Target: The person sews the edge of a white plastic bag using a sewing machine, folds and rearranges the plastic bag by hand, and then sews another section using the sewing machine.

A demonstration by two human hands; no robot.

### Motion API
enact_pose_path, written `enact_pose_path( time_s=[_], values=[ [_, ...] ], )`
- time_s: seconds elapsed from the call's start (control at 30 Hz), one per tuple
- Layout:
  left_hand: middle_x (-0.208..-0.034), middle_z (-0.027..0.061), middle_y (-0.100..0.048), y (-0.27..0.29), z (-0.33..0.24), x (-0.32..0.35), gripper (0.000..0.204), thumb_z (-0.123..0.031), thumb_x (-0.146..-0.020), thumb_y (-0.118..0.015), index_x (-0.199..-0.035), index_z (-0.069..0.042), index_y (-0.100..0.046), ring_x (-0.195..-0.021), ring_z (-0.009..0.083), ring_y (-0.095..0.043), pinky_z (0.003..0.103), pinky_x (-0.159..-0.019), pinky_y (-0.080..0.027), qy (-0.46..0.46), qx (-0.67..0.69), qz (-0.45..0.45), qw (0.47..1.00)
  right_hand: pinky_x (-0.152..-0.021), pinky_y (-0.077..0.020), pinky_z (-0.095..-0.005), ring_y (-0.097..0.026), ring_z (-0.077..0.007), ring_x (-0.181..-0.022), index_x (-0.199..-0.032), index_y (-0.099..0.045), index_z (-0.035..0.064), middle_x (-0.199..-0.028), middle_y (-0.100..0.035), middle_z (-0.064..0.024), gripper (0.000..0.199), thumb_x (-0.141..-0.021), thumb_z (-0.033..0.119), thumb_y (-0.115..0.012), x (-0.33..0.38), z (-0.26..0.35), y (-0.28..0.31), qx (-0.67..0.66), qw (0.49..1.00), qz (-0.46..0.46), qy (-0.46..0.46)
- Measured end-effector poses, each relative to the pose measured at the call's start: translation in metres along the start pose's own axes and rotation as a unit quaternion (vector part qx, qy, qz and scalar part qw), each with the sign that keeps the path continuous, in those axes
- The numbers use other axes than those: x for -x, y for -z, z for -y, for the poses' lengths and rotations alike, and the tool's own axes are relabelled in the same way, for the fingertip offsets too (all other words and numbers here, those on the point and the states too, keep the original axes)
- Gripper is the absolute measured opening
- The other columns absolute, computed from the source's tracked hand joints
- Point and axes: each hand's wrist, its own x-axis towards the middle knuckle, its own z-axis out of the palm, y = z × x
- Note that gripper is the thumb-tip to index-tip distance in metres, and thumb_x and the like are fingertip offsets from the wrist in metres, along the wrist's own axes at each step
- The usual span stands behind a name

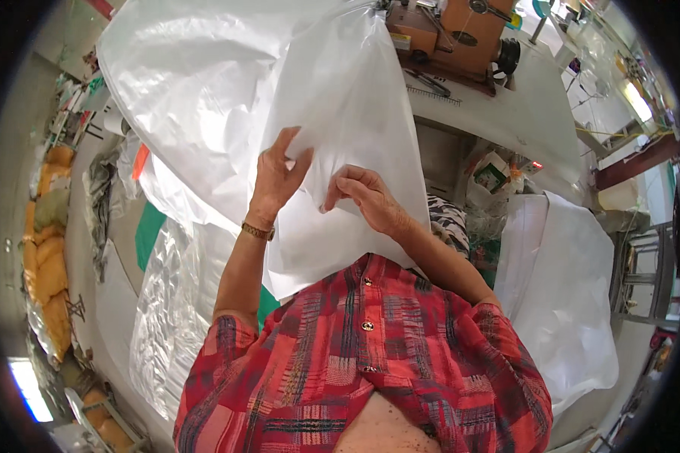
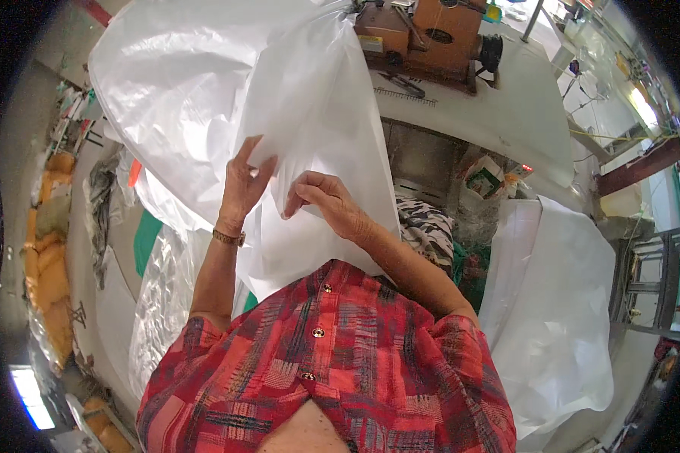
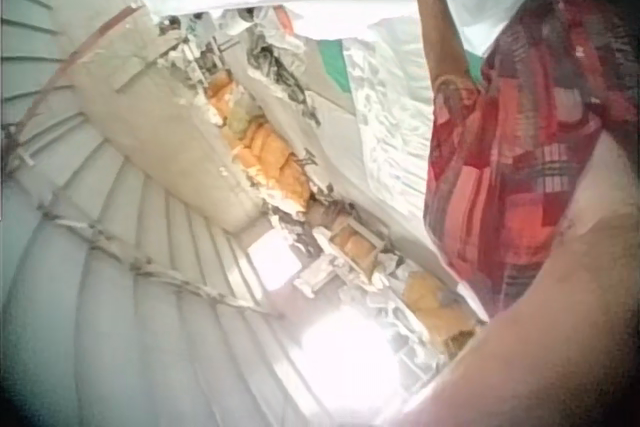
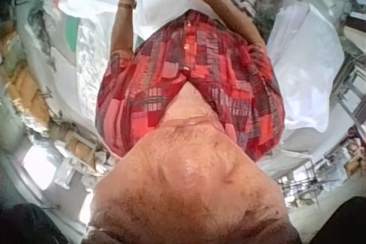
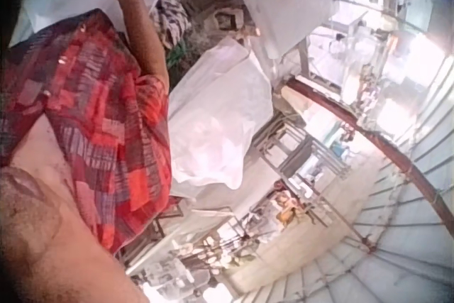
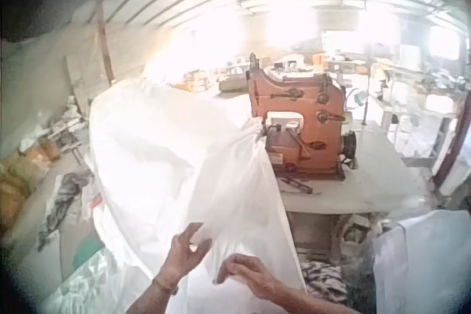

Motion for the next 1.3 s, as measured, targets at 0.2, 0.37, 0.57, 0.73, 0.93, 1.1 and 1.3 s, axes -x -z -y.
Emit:
enact_pose_path(
  time_s=[0.2,0.37,0.57,0.73,0.93,1.1,1.3],
  values=[
    [-0.073,0.0141,-0.058,-0.007,-0.03,-0.01,0.007,-0.002,-0.089,-0.066,-0.092,0.003,-0.062,-0.06,0.0201,-0.052,0.03,-0.058,-0.044,-0.099,0.017,-0.114,0.988,-0.08,-0.0499,-0.0324,-0.061,-0.0161,-0.082,-0.094,-0.059,0.0001,-0.084,-0.064,-0.0066,0.02,-0.103,0.017,-0.051,0.007,0.001,-0.017,0.055,0.998,-0.024,0.036],
    [-0.071,0.0046,-0.042,-0.018,-0.036,-0.001,0.017,-0.001,-0.087,-0.066,-0.082,0.003,-0.051,-0.067,0.0098,-0.035,0.028,-0.057,-0.038,0.017,0.153,0.037,0.987,-0.074,-0.0475,-0.0279,-0.056,-0.0122,-0.077,-0.093,-0.058,-0.0011,-0.084,-0.062,-0.0038,0.01,-0.098,0.008,-0.057,0.018,0.026,-0.042,0.174,0.976,-0.111,0.068],
    [-0.067,0.0041,-0.036,-0.031,-0.016,0.005,0.018,0.0,-0.087,-0.063,-0.08,0.003,-0.047,-0.065,0.01,-0.034,0.029,-0.056,-0.037,0.017,0.145,0.1,0.984,-0.064,-0.0443,-0.0327,-0.057,-0.0206,-0.069,-0.089,-0.053,-0.0003,-0.077,-0.059,-0.0109,0.013,-0.092,0.009,-0.062,0.02,0.037,-0.043,0.508,0.855,-0.095,0.051],
    [-0.067,0.0057,-0.04,-0.042,-0.009,0.013,0.009,-0.002,-0.091,-0.058,-0.088,0.002,-0.051,-0.065,0.0102,-0.037,0.029,-0.057,-0.038,0.075,0.178,0.113,0.975,-0.061,-0.0436,-0.0415,-0.058,-0.0356,-0.064,-0.084,-0.05,0.0003,-0.07,-0.058,-0.0173,0.016,-0.09,0.01,-0.062,0.02,0.031,-0.046,0.564,0.822,-0.075,0.013],
    [-0.076,0.0119,-0.064,-0.039,-0.006,0.019,0.014,-0.009,-0.099,-0.054,-0.108,0.002,-0.053,-0.072,0.0169,-0.066,0.03,-0.065,-0.051,0.105,0.223,0.111,0.963,-0.063,-0.043,-0.0497,-0.06,-0.0414,-0.067,-0.081,-0.052,0.0013,-0.068,-0.061,-0.0192,0.019,-0.09,0.016,-0.06,0.018,0.02,-0.044,0.653,0.757,-0.003,-0.037],
    [-0.083,0.0128,-0.07,-0.037,-0.018,0.024,0.022,-0.018,-0.102,-0.053,-0.11,0.002,-0.054,-0.079,0.0212,-0.073,0.03,-0.065,-0.055,0.193,0.295,0.11,0.929,-0.064,-0.0429,-0.0518,-0.06,-0.0419,-0.067,-0.082,-0.056,0.0014,-0.066,-0.061,-0.0191,0.022,-0.091,0.021,-0.056,0.017,0.009,-0.04,0.679,0.732,0.017,-0.058],
    [-0.08,0.0116,-0.069,-0.044,-0.014,0.022,0.024,-0.02,-0.1,-0.058,-0.101,0.005,-0.056,-0.077,0.0188,-0.073,0.029,-0.062,-0.056,0.199,0.262,0.119,0.937,-0.065,-0.0439,-0.0517,-0.062,-0.04,-0.07,-0.083,-0.058,0.0017,-0.072,-0.064,-0.0188,0.023,-0.092,0.022,-0.056,0.02,0.02,-0.043,0.69,0.717,0.022,-0.1]
  ],
)
